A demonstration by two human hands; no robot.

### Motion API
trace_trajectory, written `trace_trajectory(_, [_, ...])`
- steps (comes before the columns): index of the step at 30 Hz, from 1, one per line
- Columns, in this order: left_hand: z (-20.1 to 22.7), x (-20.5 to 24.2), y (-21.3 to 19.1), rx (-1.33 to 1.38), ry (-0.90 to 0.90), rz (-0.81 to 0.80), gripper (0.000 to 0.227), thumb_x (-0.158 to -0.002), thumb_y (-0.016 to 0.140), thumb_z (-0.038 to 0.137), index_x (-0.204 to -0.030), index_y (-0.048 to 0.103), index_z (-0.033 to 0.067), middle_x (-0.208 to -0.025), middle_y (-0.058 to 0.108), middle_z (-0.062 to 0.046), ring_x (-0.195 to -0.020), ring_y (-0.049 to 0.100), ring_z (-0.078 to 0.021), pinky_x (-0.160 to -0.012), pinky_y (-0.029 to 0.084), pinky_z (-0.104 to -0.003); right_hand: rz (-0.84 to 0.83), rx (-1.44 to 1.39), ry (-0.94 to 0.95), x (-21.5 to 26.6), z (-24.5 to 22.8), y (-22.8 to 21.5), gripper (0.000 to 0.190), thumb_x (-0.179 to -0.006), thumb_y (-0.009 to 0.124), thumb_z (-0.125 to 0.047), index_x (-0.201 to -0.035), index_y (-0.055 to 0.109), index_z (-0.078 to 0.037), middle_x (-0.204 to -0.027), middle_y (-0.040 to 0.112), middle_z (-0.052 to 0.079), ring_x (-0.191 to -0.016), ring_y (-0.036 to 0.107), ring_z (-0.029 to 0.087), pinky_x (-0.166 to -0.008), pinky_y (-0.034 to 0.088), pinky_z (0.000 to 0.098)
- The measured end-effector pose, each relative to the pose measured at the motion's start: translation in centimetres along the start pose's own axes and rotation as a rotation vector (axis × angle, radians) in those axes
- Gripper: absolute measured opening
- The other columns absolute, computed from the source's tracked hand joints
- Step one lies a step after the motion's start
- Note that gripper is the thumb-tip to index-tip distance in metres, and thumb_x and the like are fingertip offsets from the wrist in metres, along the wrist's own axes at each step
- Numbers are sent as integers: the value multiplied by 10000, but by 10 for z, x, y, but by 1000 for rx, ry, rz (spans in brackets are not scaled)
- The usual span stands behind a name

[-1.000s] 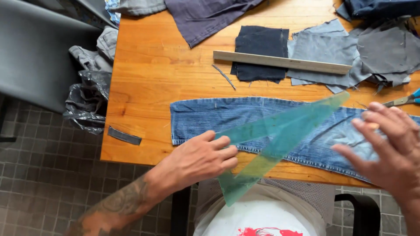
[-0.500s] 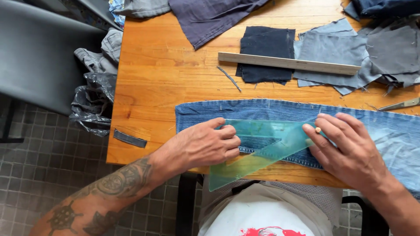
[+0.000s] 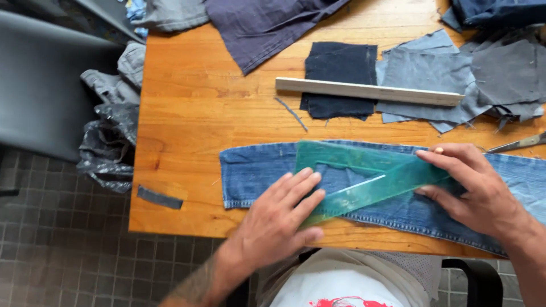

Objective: The person measures a piece of denim fabric using a ruler and a triangular set square, marking lines with chalk. They then use scissors to cut the fabric along the marked lines.

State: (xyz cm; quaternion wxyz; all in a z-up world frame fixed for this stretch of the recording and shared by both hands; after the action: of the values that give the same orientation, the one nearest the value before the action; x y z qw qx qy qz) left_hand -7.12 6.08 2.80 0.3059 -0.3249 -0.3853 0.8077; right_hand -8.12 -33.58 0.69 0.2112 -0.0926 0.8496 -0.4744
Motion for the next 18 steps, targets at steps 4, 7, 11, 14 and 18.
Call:
trace_trajectory(4, [14,7,15,14,-92,21,605,-1186,672,399,-1567,659,-71,-1762,546,-277,-1692,464,-454,-1402,372,-596,-17,-16,-33,-10,1,-1,720,-920,916,-271,-1585,719,-77,-1470,704,160,-1381,680,344,-1263,548,495])
trace_trajectory(7, [20,13,24,11,-149,82,507,-1194,689,270,-1570,650,-68,-1767,540,-276,-1690,473,-463,-1383,409,-588,21,84,-63,-17,-2,1,579,-980,889,-320,-1511,759,-130,-1466,772,82,-1375,719,307,-1222,445,472])
trace_trajectory(11, [25,17,29,-34,-213,127,482,-1207,661,272,-1564,668,-52,-1745,571,-265,-1669,503,-458,-1364,426,-592,44,55,-51,-21,-7,2,416,-1042,835,-262,-1444,796,-162,-1450,802,41,-1395,717,280,-1263,421,455])
trace_trajectory(14, [27,21,30,-42,-231,156,475,-1211,660,286,-1550,684,-46,-1734,583,-260,-1658,521,-460,-1357,438,-596,68,75,-92,-24,-10,1,337,-1066,825,-251,-1393,813,-171,-1445,815,37,-1395,728,287,-1254,426,459])
trace_trajectory(18, [27,28,33,-62,-248,220,471,-1190,710,337,-1489,705,-27,-1698,621,-244,-1623,574,-450,-1348,469,-589,76,170,-150,-27,-19,1,286,-1124,778,-235,-1403,806,-182,-1476,811,38,-1377,732,305,-1229,424,472])
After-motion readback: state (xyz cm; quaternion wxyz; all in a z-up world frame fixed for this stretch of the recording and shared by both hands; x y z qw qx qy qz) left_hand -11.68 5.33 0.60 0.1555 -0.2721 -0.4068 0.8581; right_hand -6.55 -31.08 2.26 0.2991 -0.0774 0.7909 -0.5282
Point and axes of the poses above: each hand's wrist, its own x-axis away from the middle knuckle, its own y-axis out of the palm, z = x × y, the point moved 4 cm from there along -x, towards the middle knuckle
